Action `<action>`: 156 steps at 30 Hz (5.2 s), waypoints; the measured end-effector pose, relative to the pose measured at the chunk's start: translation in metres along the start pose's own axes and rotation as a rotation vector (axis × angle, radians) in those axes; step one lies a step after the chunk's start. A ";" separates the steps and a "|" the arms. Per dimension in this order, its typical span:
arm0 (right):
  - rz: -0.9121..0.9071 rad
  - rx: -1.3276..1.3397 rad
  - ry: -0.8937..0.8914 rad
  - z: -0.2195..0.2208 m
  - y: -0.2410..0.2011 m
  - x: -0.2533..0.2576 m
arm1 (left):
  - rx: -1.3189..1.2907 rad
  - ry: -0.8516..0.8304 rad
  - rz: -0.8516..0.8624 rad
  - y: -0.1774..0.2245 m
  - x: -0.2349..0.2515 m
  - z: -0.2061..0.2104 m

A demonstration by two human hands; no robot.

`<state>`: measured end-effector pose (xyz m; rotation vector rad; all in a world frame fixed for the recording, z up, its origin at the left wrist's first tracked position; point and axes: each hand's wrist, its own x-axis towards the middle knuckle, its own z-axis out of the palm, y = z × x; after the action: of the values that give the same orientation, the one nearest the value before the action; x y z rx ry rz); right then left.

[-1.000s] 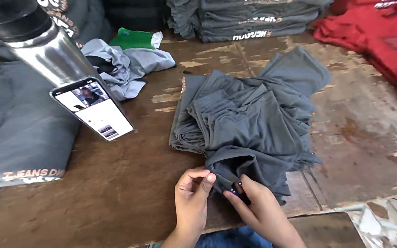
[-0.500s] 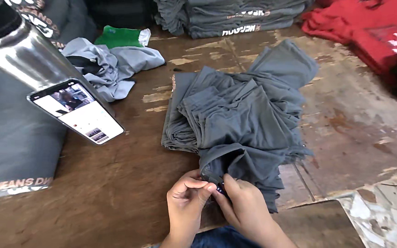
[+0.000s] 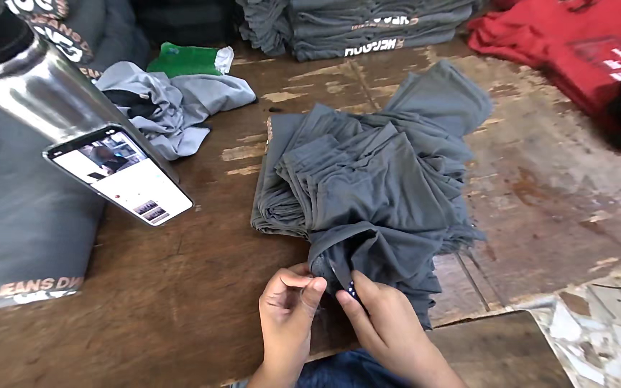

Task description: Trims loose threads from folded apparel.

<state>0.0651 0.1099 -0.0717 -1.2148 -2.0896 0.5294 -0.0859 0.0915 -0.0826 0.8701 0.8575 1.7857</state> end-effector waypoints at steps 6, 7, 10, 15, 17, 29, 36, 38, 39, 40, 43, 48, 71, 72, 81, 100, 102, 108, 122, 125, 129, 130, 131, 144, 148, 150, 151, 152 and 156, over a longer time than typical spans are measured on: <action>0.045 0.190 0.032 -0.015 0.009 0.001 | 0.041 0.058 -0.039 -0.001 0.000 0.002; 0.041 0.227 0.053 -0.016 0.010 0.002 | 0.039 0.063 -0.043 -0.001 0.000 0.002; 0.004 0.376 0.115 -0.016 0.014 0.006 | 0.030 0.084 -0.062 -0.001 0.000 0.002; -0.079 0.391 0.074 -0.008 0.025 0.007 | -0.093 0.156 -0.169 0.002 0.003 0.005; -0.082 0.335 0.034 -0.004 0.026 0.005 | -0.182 0.174 -0.238 0.004 0.004 0.005; -0.109 0.393 0.159 -0.006 0.015 -0.006 | 0.041 0.054 -0.092 0.001 -0.005 0.000; -0.186 0.479 0.132 -0.022 0.004 -0.018 | 0.395 -0.327 0.152 -0.003 -0.022 -0.001; -0.222 0.461 0.114 -0.024 0.005 -0.019 | 0.467 -0.396 0.200 -0.003 -0.018 -0.004; -0.236 0.444 0.103 -0.025 0.005 -0.019 | 0.486 -0.434 0.205 -0.002 -0.016 -0.005; -0.247 0.434 0.092 -0.027 0.005 -0.019 | 0.492 -0.460 0.198 0.000 -0.014 -0.006; -0.249 0.424 0.098 -0.030 0.010 -0.019 | 0.526 -0.419 0.182 -0.001 -0.013 -0.005; -0.093 0.379 0.173 -0.036 0.023 0.001 | 0.553 -0.335 0.164 -0.003 -0.012 -0.008; 0.015 0.323 0.345 -0.015 0.034 0.016 | 0.845 -0.237 0.235 -0.005 -0.019 -0.001; 0.025 0.353 0.356 -0.017 0.034 0.015 | 0.842 -0.236 0.233 -0.006 -0.019 -0.001; 0.142 -0.153 0.257 -0.004 0.030 0.040 | 0.782 -0.293 0.213 -0.010 -0.022 0.006; 0.063 0.296 0.353 -0.061 0.060 -0.042 | 1.088 -0.130 0.378 -0.005 -0.020 0.001; -0.056 0.322 0.297 -0.071 0.049 -0.040 | 1.098 -0.136 0.393 -0.005 -0.020 0.001; -0.208 -0.119 -0.084 -0.062 0.041 -0.032 | 1.134 -0.169 0.427 0.002 -0.018 -0.003; -0.198 -0.348 -0.091 -0.043 0.043 -0.035 | 1.063 -0.227 0.491 0.009 -0.013 -0.007; -0.186 -0.371 -0.085 -0.041 0.037 -0.034 | 1.042 -0.250 0.503 0.010 -0.015 -0.007; -0.178 -0.371 -0.077 -0.036 0.033 -0.030 | 1.025 -0.258 0.499 0.008 -0.016 -0.006; -0.178 -0.370 -0.068 -0.035 0.033 -0.029 | 1.022 -0.260 0.500 0.007 -0.016 -0.006; -0.174 -0.370 -0.060 -0.033 0.032 -0.029 | 1.019 -0.259 0.502 0.007 -0.016 -0.006; -0.113 -0.400 -0.023 -0.023 0.023 -0.024 | 0.968 -0.251 0.490 0.002 -0.016 -0.003; -0.096 -0.387 -0.020 -0.021 0.024 -0.024 | 0.943 -0.315 0.446 0.007 -0.015 -0.004; -0.079 -0.280 -0.072 -0.031 0.027 -0.025 | 0.877 -0.522 0.358 0.023 -0.009 -0.013; -0.059 -0.183 -0.111 -0.040 0.030 -0.026 | 0.834 -0.694 0.265 0.037 -0.005 -0.018; -0.037 -0.067 -0.151 -0.053 0.034 -0.028 | 0.800 -0.892 0.153 0.050 0.001 -0.025; 0.027 0.444 -0.043 -0.092 0.060 -0.039 | 0.741 -1.297 -0.075 0.074 0.009 -0.027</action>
<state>0.1804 0.1066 -0.0576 -0.9774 -1.8562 0.9784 -0.1434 0.0723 -0.0320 2.0625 0.5848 0.4713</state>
